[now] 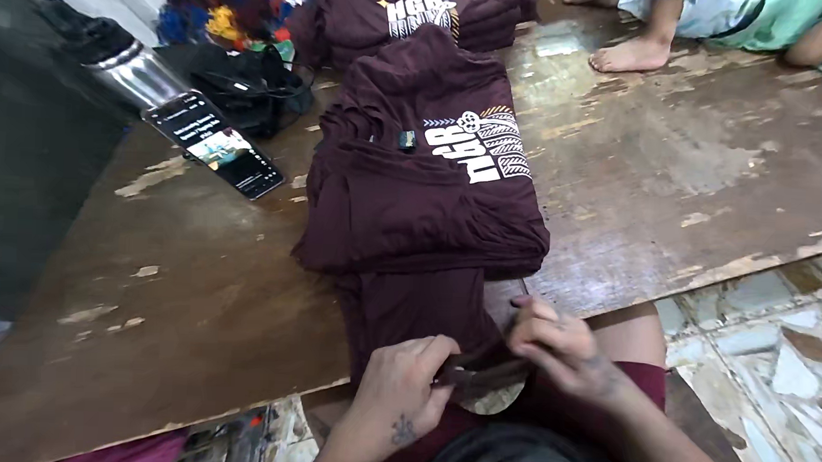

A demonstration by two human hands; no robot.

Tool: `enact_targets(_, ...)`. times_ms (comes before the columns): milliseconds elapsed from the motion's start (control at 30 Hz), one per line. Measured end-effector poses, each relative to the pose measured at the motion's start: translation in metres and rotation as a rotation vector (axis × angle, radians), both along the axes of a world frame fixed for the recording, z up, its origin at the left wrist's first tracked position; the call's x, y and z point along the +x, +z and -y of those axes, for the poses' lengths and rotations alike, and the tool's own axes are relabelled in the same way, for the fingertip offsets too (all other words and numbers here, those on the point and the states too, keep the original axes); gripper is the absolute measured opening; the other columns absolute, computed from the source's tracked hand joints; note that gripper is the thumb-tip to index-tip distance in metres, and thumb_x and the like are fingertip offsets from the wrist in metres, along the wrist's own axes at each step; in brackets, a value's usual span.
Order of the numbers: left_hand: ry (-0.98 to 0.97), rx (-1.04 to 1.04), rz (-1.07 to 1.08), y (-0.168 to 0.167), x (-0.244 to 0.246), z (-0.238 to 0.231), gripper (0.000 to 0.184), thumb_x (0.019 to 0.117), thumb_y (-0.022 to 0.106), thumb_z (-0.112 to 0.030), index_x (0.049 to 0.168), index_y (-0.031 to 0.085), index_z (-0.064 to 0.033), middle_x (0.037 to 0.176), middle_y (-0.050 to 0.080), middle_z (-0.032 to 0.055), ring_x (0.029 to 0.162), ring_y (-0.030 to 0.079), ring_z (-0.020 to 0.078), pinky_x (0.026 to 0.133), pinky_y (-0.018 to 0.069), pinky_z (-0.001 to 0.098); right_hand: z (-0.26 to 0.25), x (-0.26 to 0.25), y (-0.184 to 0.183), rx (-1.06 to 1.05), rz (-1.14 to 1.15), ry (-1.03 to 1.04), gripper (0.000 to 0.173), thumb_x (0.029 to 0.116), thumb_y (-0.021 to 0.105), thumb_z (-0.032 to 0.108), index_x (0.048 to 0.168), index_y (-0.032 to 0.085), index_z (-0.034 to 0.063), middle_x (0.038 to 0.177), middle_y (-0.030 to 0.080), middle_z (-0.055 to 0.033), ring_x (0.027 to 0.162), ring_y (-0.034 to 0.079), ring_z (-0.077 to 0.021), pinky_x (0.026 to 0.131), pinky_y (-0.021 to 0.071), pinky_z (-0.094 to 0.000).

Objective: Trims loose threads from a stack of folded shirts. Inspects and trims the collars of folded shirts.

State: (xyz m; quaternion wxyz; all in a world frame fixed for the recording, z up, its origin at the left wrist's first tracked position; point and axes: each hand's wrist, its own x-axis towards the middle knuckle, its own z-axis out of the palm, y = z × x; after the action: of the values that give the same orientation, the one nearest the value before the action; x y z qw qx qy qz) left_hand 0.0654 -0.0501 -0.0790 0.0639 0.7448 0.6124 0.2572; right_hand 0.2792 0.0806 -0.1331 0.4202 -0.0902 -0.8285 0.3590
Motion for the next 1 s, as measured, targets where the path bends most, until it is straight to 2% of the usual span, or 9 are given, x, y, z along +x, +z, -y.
enact_targets(100, -0.060, -0.026, 0.109, 0.007, -0.012, 0.001, 0.017, 0.0937, 0.059, -0.021, 0.091, 0.070, -0.0071, 0.079, 0.064, 0.0072, 0.065, 0.062, 0.0178, 0.056, 0.0510, 0.0324, -0.005, 0.029, 0.005, -0.092, 0.066, 0.108, 0.052, 0.1102, 0.041, 0.043, 0.079, 0.057, 0.0040, 0.075, 0.060, -0.0096, 0.082, 0.066, -0.0153, 0.112, 0.0440, -0.0385)
enact_targets(200, -0.132, -0.064, 0.160, 0.025, -0.003, -0.024, 0.020, 0.0988, 0.053, -0.018, 0.095, 0.066, -0.0030, 0.093, 0.066, 0.0138, 0.078, 0.067, 0.0230, 0.064, 0.0554, 0.0375, 0.005, 0.004, 0.023, 0.028, 0.229, -0.060, 0.065, 0.1032, 0.042, 0.061, 0.109, 0.066, 0.0011, 0.097, 0.069, -0.0174, 0.090, 0.068, -0.0250, 0.084, 0.0555, -0.0397)
enact_targets(333, 0.087, -0.102, 0.772, 0.015, 0.005, -0.056, 0.019, 0.0941, 0.054, -0.002, 0.110, 0.062, 0.0038, 0.080, 0.058, -0.0059, 0.069, 0.054, -0.0032, 0.066, 0.0470, 0.0147, 0.002, -0.036, 0.015, -0.333, -0.095, 0.138, 0.022, 0.0900, 0.055, 0.003, 0.108, 0.063, -0.0060, 0.098, 0.068, -0.0072, 0.092, 0.065, -0.0059, 0.084, 0.0536, -0.0207)
enact_targets(433, 0.176, -0.084, 1.021, 0.012, 0.005, -0.057, 0.027, 0.0891, 0.054, 0.003, 0.114, 0.065, 0.0000, 0.073, 0.056, -0.0154, 0.061, 0.049, -0.0080, 0.058, 0.0441, 0.0117, -0.004, -0.030, 0.017, -0.555, -0.141, 0.348, 0.037, 0.0930, 0.057, 0.013, 0.128, 0.046, 0.0119, 0.100, 0.063, 0.0118, 0.090, 0.061, 0.0056, 0.080, 0.0524, -0.0164)
enact_targets(533, 0.182, -0.074, 1.005, 0.011, 0.007, -0.055, 0.024, 0.0907, 0.054, 0.003, 0.111, 0.067, -0.0010, 0.072, 0.057, -0.0155, 0.061, 0.051, -0.0074, 0.058, 0.0446, 0.0124, 0.007, -0.034, 0.027, -0.210, 0.021, 0.042, 0.043, 0.0944, 0.064, 0.022, 0.124, 0.056, -0.0072, 0.106, 0.067, -0.0138, 0.098, 0.066, -0.0141, 0.087, 0.0541, -0.0275)
enact_targets(600, 0.188, -0.077, 1.001, 0.011, 0.008, -0.056, 0.023, 0.0906, 0.055, 0.002, 0.111, 0.066, -0.0013, 0.070, 0.056, -0.0166, 0.060, 0.050, -0.0077, 0.058, 0.0442, 0.0121, 0.010, -0.041, 0.027, 0.105, 0.141, -0.230, 0.027, 0.0906, 0.066, 0.019, 0.104, 0.066, -0.0047, 0.093, 0.072, -0.0189, 0.082, 0.073, -0.0267, 0.071, 0.0604, -0.0371)
enact_targets(767, 0.044, -0.120, 0.751, 0.007, 0.004, -0.046, 0.027, 0.0933, 0.059, -0.005, 0.118, 0.065, 0.0047, 0.077, 0.061, -0.0081, 0.064, 0.053, -0.0060, 0.061, 0.0463, 0.0126, 0.001, 0.008, 0.025, 0.245, 0.262, -0.215, 0.020, 0.0998, 0.055, 0.013, 0.093, 0.071, 0.0037, 0.079, 0.070, -0.0109, 0.069, 0.070, -0.0213, 0.064, 0.0579, -0.0316)
enact_targets(867, 0.023, -0.123, 0.244, 0.016, 0.003, -0.038, 0.045, 0.0958, 0.060, -0.023, 0.133, 0.060, 0.0022, 0.096, 0.071, 0.0114, 0.077, 0.067, 0.0197, 0.066, 0.0557, 0.0374, 0.004, 0.024, 0.024, 0.282, 0.196, -0.191, 0.023, 0.1000, 0.052, 0.014, 0.090, 0.070, 0.0038, 0.072, 0.064, -0.0093, 0.061, 0.062, -0.0194, 0.056, 0.0519, -0.0300)
enact_targets(1000, -0.165, 0.082, -0.150, 0.046, 0.010, -0.035, 0.031, 0.0964, 0.052, -0.024, 0.112, 0.072, -0.0068, 0.087, 0.068, 0.0114, 0.072, 0.068, 0.0276, 0.056, 0.0534, 0.0414, 0.014, 0.023, 0.022, 0.286, 0.129, -0.278, 0.018, 0.0945, 0.058, 0.014, 0.083, 0.068, 0.0053, 0.071, 0.062, -0.0083, 0.061, 0.061, -0.0168, 0.054, 0.0505, -0.0265)
